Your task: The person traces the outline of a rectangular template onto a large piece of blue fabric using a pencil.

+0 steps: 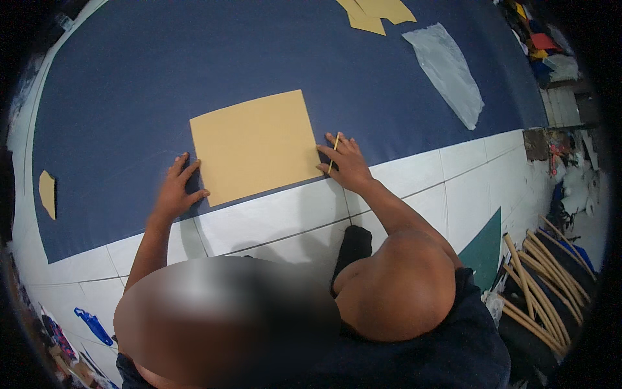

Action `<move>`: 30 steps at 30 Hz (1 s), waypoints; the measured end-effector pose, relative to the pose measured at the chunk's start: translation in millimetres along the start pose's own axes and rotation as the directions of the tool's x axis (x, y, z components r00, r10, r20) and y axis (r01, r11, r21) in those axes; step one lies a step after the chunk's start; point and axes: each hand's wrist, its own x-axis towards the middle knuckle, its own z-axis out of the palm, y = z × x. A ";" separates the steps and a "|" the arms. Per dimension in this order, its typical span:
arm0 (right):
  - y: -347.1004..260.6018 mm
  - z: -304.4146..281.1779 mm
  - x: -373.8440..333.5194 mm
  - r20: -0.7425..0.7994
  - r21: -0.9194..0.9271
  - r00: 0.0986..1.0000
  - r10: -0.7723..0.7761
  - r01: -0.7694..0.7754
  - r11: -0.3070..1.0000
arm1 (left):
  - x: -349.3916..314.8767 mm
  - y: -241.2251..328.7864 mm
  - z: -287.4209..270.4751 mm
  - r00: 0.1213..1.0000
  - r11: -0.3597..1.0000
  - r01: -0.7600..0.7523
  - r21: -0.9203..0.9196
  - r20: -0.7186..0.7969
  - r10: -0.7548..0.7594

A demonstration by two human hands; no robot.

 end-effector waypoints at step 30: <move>7.7 6.4 -2.1 -0.078 0.038 0.990 -0.119 0.123 0.992 | -0.7 -9.0 2.3 0.999 0.999 -0.031 -0.028 -0.011 0.031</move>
